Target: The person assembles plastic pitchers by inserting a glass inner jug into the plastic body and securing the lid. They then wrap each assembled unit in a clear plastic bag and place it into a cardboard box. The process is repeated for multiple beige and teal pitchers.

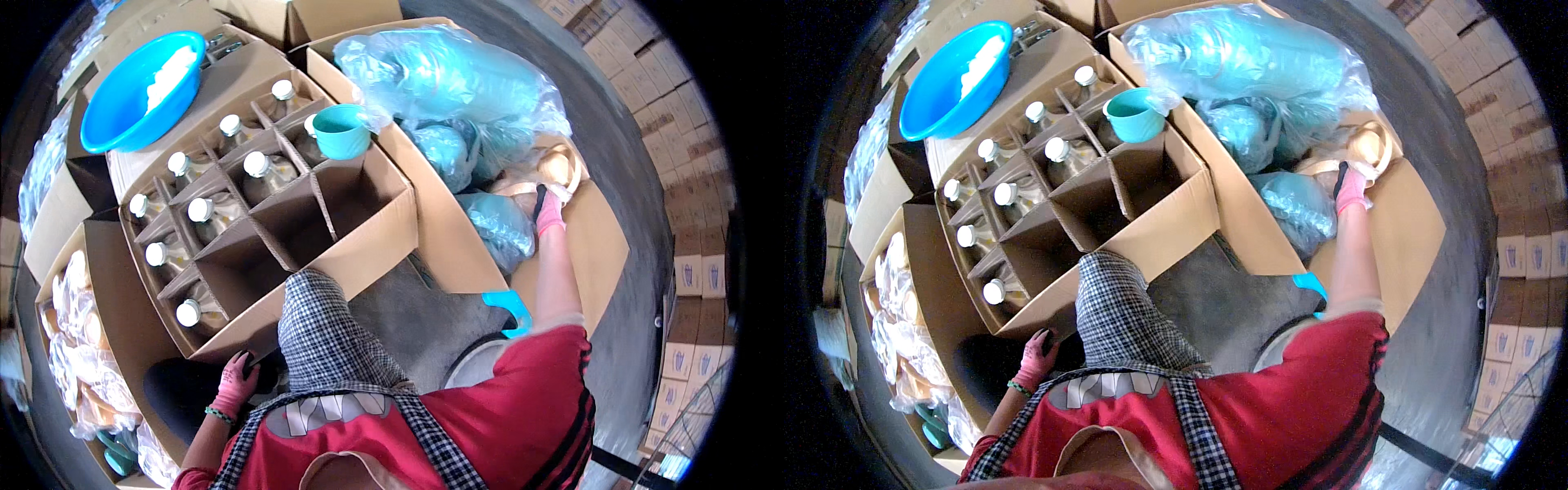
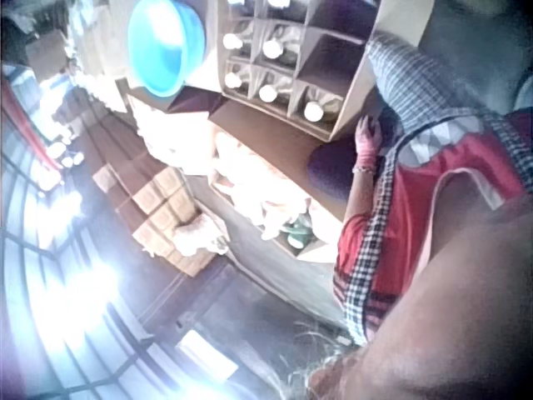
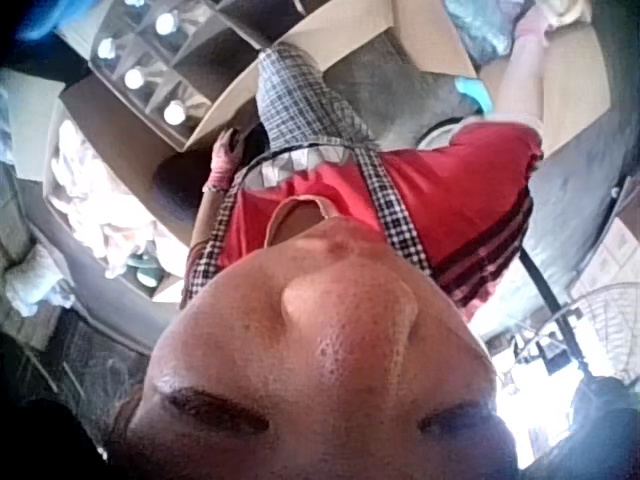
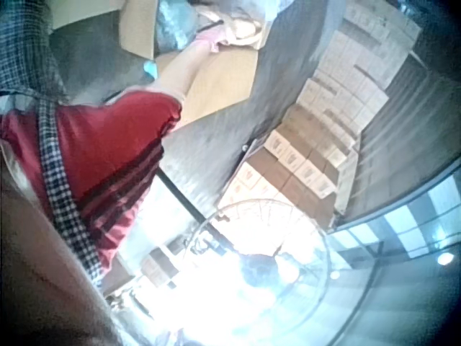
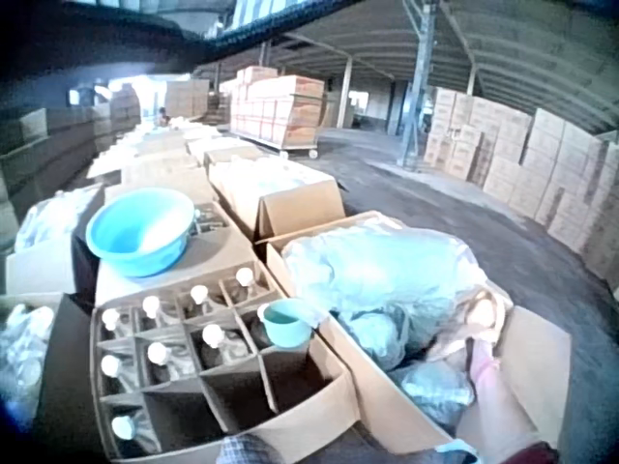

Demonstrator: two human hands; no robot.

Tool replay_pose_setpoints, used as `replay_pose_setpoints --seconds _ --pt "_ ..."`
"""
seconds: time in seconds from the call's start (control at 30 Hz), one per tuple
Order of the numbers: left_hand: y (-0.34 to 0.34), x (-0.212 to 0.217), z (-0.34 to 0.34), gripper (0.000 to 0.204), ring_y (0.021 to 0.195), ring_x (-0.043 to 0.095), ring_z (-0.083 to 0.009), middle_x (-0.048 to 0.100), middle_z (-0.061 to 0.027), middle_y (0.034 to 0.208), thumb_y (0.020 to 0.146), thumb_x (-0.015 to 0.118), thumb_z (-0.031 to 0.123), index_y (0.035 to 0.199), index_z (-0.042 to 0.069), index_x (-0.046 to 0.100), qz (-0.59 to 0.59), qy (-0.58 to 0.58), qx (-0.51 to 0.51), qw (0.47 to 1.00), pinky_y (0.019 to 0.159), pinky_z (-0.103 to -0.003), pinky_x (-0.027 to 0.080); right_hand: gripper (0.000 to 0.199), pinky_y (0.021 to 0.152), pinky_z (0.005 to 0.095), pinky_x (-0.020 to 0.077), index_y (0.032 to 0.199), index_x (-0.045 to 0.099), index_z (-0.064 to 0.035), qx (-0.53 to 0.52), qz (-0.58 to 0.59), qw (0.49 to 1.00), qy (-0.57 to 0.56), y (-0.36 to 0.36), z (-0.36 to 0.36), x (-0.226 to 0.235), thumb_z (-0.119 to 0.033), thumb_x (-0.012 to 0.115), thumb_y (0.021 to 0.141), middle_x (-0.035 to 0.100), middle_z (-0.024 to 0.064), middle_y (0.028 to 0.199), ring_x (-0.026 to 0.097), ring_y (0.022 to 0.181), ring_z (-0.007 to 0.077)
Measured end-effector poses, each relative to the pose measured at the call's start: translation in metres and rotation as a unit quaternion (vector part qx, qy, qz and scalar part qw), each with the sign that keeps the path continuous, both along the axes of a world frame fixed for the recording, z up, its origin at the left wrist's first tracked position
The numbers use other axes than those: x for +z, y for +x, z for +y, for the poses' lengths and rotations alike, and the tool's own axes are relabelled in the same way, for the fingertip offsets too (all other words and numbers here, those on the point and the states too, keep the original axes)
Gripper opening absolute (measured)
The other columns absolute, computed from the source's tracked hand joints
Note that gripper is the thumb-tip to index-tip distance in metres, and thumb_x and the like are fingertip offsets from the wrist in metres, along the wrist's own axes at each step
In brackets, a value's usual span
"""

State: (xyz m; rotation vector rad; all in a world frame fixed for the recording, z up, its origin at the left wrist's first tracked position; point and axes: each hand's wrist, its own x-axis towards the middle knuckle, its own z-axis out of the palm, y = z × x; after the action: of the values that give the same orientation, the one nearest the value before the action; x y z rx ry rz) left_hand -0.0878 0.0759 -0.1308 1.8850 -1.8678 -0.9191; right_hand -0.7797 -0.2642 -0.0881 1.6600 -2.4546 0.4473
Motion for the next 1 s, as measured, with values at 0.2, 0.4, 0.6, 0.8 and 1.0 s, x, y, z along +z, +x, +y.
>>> replay_pose_setpoints --seconds 0.2,0.4,0.6,0.8,1.0 --pt "0.005 0.001 0.008 0.035 0.094 0.051 -0.0349 0.053 -0.0202 0.101 0.072 0.061 0.018 0.101 0.000 0.053 -0.020 0.013 0.005 1.000 0.082 -0.038 0.042 0.076 0.087 0.0422 0.0356 0.116 0.038 0.0011 0.258 -0.021 0.911 -0.320 0.237 -0.006 0.156 -0.046 0.066 0.064 0.043 0.0208 0.112 0.040 0.105 0.0369" --pt "-0.021 0.028 0.006 0.030 0.091 0.051 -0.0348 0.054 -0.0178 0.096 0.072 0.059 0.015 0.098 0.001 0.053 0.042 -0.022 -0.024 0.999 0.080 -0.039 0.042 0.080 0.096 0.0494 0.0254 0.128 0.032 -0.0200 0.305 0.267 0.912 -0.064 0.353 -0.052 0.152 -0.038 0.071 0.061 0.026 0.0146 0.133 0.025 0.121 0.0369" --pt "-0.030 0.045 0.035 0.027 0.089 0.052 -0.0336 0.055 -0.0153 0.094 0.071 0.058 0.010 0.095 0.001 0.052 0.089 -0.095 0.002 0.992 0.079 -0.037 0.042 0.019 0.083 0.0426 0.0384 0.090 0.056 -0.0080 0.403 0.222 0.876 -0.143 0.344 -0.067 0.129 -0.020 0.054 0.075 0.054 0.0159 0.106 0.047 0.103 0.0333" --pt "-0.022 0.065 0.032 0.028 0.089 0.052 -0.0333 0.054 -0.0159 0.094 0.070 0.056 0.010 0.096 0.001 0.052 0.102 -0.161 -0.035 0.981 0.079 -0.038 0.042 0.028 0.072 0.0387 0.0434 0.088 0.055 0.0032 0.118 -0.122 0.913 -0.371 0.310 -0.043 0.202 -0.023 0.049 0.083 0.060 0.0187 0.087 0.057 0.082 0.0309" --pt "-0.025 0.077 0.011 0.033 0.091 0.051 -0.0329 0.054 -0.0162 0.097 0.072 0.059 0.013 0.100 0.000 0.051 0.161 -0.235 -0.081 0.955 0.081 -0.037 0.042 0.022 0.059 0.0297 0.0423 0.078 0.058 0.0006 0.230 -0.443 0.706 -0.503 0.305 0.063 0.356 -0.021 0.052 0.082 0.057 0.0046 0.070 0.052 0.063 0.0159"
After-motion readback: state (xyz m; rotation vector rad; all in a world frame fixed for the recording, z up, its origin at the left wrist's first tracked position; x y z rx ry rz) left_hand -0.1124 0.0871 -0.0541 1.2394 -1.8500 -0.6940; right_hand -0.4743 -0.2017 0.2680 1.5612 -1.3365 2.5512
